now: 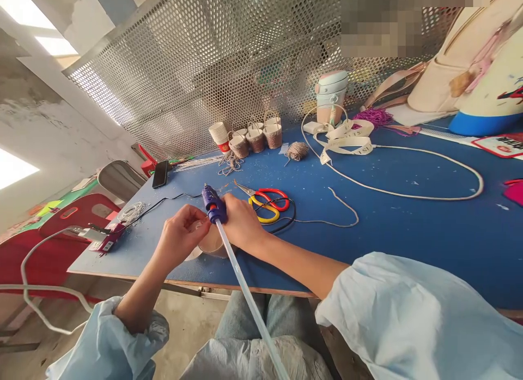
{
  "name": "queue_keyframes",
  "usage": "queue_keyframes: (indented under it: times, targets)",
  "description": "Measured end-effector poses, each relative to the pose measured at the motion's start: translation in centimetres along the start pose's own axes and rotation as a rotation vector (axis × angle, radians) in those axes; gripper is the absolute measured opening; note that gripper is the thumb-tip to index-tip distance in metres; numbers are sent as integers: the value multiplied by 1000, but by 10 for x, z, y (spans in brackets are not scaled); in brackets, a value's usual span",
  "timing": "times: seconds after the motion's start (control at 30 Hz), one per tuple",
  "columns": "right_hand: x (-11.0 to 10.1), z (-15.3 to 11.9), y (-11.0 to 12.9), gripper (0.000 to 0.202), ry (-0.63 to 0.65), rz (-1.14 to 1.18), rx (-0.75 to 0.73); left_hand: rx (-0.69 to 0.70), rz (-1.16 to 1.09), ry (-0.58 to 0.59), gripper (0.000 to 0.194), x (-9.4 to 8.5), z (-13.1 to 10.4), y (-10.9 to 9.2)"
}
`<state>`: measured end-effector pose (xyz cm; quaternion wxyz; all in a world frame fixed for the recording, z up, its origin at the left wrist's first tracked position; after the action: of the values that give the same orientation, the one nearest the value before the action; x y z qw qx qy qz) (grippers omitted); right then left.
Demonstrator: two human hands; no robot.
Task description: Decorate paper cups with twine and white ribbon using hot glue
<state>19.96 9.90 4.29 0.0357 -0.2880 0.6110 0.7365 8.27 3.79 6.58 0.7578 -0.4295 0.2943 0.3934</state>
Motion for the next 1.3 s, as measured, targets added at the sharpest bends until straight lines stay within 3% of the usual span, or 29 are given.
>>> queue_keyframes:
  times: [0.1,0.33,0.63,0.7,0.77,0.83,0.9,0.93,1.0,1.1,1.2,1.3]
  targets:
    - [-1,0,-1,14,-2,-2,2,-29,-44,38,12,5,1,1]
    - [0,4,-7,16,2,70,29,-60,-124,1,12,11,8,13]
    - [-1,8,-21,31,89,330,107,-243,-539,-19,35,14,-3,36]
    - [-7,8,-21,33,72,377,117,-249,-534,-115,35,2,-10,39]
    - [-12,7,-21,34,60,405,132,-169,-418,-293,30,-22,-21,32]
    - [-15,7,-22,34,58,425,154,-11,-226,-518,19,-50,-43,10]
    - [-17,7,-24,34,67,441,170,93,-85,-683,8,-61,-74,-12]
    - [-17,7,-25,34,69,446,179,105,-81,-660,5,-53,-83,-18]
    - [-17,9,-29,34,64,448,193,41,-138,-449,8,-18,-91,-18]
    - [-18,11,-33,33,50,448,192,-110,-222,-331,33,20,-98,-4]
    - [-17,13,-35,33,69,441,185,-212,-276,-270,53,38,-88,12]
    - [-16,13,-37,34,106,455,208,-226,-336,-191,64,43,-67,19]
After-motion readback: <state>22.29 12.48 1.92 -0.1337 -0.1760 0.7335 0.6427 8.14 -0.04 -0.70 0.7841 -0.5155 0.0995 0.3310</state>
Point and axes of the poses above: each hand's wrist, its own z-axis towards the middle knuckle, its own x-axis out of the palm, y = z × x, the point moved 10 cm from there along z, towards the middle knuckle, and after that the axes turned 15 degrees about x, right-handed, at the moved point
